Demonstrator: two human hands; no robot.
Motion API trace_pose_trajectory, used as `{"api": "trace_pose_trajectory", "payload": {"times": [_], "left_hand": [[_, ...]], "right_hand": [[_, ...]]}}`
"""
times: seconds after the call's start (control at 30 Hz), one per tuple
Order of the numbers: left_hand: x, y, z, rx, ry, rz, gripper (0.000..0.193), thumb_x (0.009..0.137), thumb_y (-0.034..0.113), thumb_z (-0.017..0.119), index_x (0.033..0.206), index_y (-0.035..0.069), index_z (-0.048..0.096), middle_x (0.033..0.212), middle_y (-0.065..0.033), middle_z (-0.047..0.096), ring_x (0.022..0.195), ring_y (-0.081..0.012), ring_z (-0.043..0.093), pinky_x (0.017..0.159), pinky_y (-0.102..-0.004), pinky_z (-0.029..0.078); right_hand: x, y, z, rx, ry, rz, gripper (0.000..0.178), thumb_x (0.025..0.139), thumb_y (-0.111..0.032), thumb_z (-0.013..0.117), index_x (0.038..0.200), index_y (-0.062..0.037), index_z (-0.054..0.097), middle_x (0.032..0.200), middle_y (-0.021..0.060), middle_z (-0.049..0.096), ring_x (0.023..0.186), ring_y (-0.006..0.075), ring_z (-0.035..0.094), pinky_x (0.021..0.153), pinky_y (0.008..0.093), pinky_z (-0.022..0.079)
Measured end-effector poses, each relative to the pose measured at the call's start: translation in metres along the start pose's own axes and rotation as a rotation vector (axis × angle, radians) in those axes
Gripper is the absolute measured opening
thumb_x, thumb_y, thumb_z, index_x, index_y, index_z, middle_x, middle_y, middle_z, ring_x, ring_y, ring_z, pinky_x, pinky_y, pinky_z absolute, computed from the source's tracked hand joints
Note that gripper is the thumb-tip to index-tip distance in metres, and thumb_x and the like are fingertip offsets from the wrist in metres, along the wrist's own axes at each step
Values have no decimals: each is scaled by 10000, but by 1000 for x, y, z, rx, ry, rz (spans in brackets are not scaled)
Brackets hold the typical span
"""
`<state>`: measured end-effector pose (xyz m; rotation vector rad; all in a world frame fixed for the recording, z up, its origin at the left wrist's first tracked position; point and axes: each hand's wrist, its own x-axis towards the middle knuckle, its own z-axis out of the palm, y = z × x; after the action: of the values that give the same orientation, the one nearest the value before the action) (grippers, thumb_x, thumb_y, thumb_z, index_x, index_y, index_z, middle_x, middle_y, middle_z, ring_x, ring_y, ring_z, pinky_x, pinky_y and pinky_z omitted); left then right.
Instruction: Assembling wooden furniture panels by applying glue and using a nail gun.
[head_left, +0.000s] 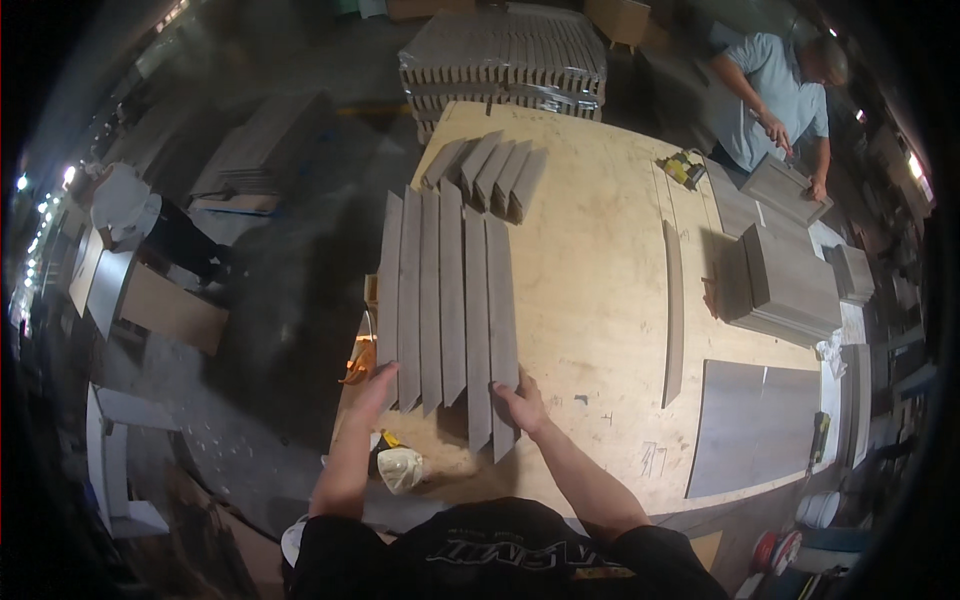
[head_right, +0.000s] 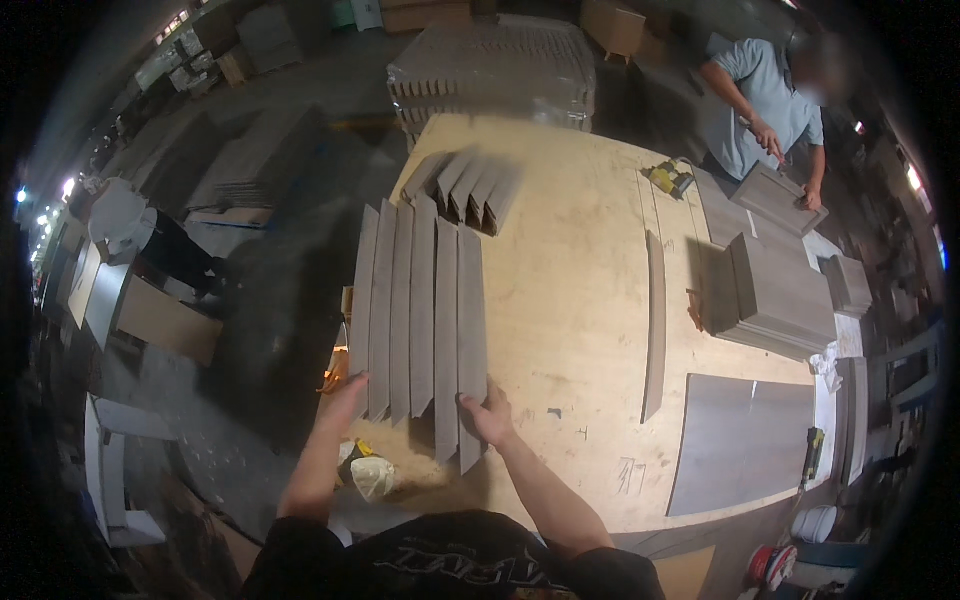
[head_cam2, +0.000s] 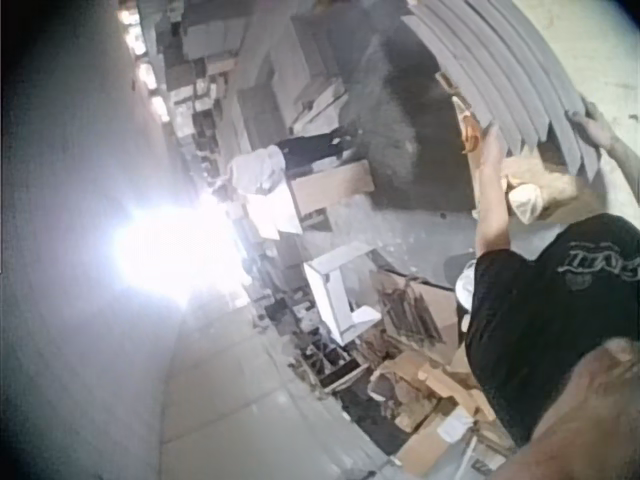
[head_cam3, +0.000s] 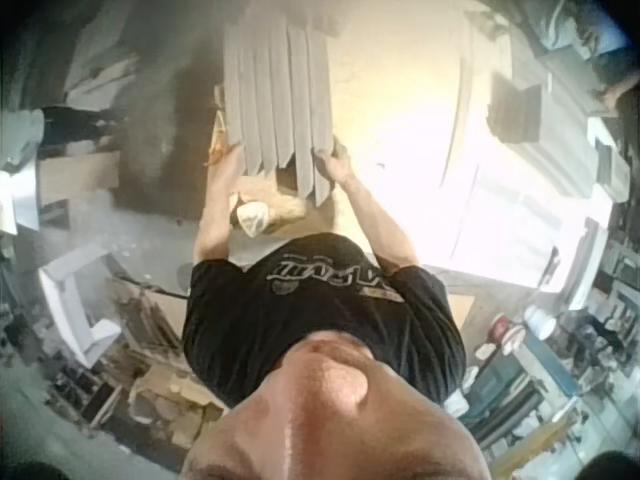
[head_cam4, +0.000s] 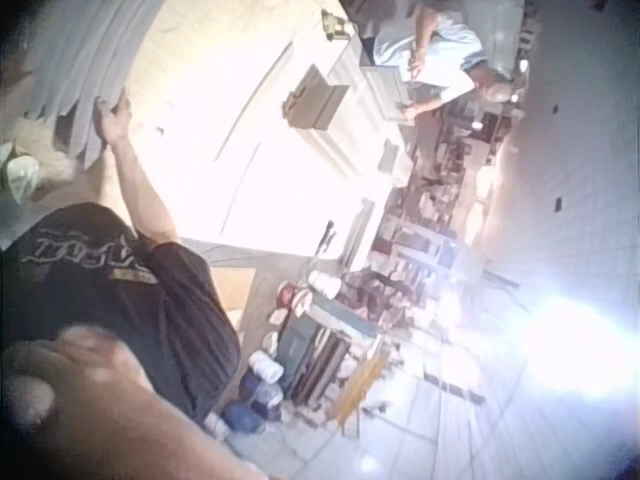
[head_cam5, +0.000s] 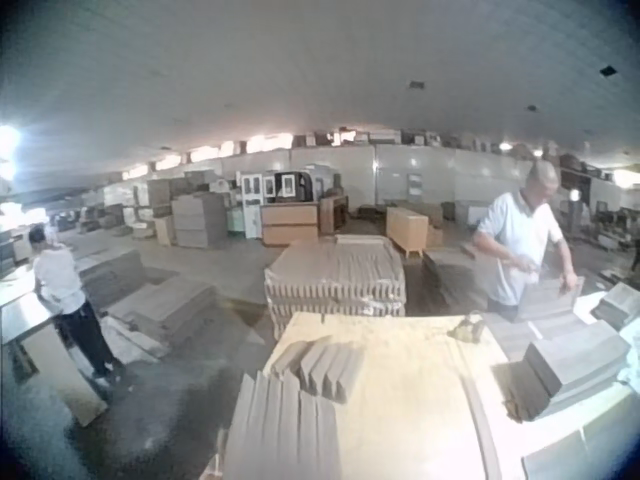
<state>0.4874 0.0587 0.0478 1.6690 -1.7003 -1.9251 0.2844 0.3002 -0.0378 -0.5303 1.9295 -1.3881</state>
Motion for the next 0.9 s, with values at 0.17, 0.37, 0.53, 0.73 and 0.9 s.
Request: {"api": "trace_pose_trajectory", "payload": {"times": [0.17, 0.37, 0.53, 0.73, 0.9], "left_hand": [[36, -41, -26, -49, -37, 43, 746, 949, 518, 621, 1483, 13, 495, 1525, -147, 498, 1453, -265, 402, 1206, -386, 265], [10, -17, -17, -57, 27, 227, 665, 978, 398, 652, 1469, -19, 483, 1477, -149, 543, 1373, -256, 500, 1152, -359, 353], [2, -31, -31, -17, 300, 487, 458, 989, 272, 665, 1337, -17, 592, 1281, -147, 663, 1171, -239, 649, 993, -330, 493], [56, -4, -55, 10, 460, 549, 340, 978, 243, 652, 1216, 1, 669, 1180, -170, 699, 1089, -250, 695, 943, -344, 530], [144, 31, -59, 139, 523, 496, 388, 967, 286, 630, 1243, 15, 665, 1224, -205, 694, 1146, -328, 675, 984, -391, 525]], "right_hand": [[-8, -22, 7, 17, -50, 25, 776, 894, -347, 721, 1522, -15, 409, 1427, 247, 550, 1262, 373, 592, 1074, 414, 459], [-30, -50, 0, 273, 3, 189, 860, 946, -304, 712, 1604, -26, 234, 1461, 219, 513, 1268, 293, 584, 1029, 356, 486], [-67, -2, -38, 181, 96, 178, 772, 968, -291, 688, 1585, -28, 306, 1476, 200, 504, 1352, 277, 500, 1069, 375, 449], [-110, 18, -79, 182, 190, 227, 606, 998, -182, 626, 1524, 17, 400, 1424, 175, 551, 1302, 231, 532, 1084, 342, 424], [-116, 27, -77, 113, 293, 230, 536, 993, -128, 607, 1478, 42, 456, 1268, 147, 655, 1184, 214, 610, 1037, 318, 458]]}}
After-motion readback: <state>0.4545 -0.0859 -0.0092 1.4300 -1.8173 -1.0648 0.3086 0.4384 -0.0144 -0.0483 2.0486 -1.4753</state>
